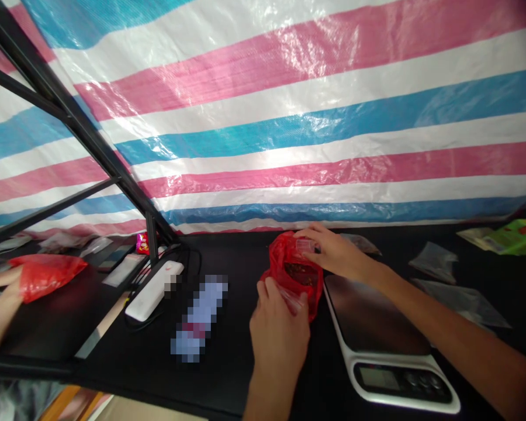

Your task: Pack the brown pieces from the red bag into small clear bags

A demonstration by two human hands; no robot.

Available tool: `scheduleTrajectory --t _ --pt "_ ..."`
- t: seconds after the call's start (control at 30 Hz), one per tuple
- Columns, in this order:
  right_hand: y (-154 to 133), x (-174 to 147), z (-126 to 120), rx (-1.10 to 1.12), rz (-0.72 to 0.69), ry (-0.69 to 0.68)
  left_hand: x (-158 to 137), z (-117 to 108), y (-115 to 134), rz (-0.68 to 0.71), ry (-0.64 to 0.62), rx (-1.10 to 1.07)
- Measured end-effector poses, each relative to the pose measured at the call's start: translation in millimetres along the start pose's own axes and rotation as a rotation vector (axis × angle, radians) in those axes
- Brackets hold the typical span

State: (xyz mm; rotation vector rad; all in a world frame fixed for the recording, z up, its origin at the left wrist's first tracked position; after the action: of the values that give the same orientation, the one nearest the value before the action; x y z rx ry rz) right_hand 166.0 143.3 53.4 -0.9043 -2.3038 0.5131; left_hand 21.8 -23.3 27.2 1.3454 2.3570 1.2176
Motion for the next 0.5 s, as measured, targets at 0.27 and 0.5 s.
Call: scheduleTrajectory --t 0.27,0.5 --pt "-10 2 -15 0.096 -0.095 0.101 8 -9 -26 -0.108 0.034 -0.327" --pt "-46 -2 -49 0.118 -0.201 0.247 19 -45 -10 -0.009 0.314 -0.654"
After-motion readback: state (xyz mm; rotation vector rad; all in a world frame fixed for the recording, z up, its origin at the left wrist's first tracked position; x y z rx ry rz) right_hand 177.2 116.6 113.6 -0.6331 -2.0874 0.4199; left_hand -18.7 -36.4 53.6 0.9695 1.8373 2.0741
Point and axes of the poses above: each hand's wrist, its own x-axis towards the middle knuckle, its own z-axis out of the palm, y = z × x, the point moved 4 cm from there along x, towards the middle knuckle, and after that the axes turned 9 degrees about y, right-handed, at the moved point
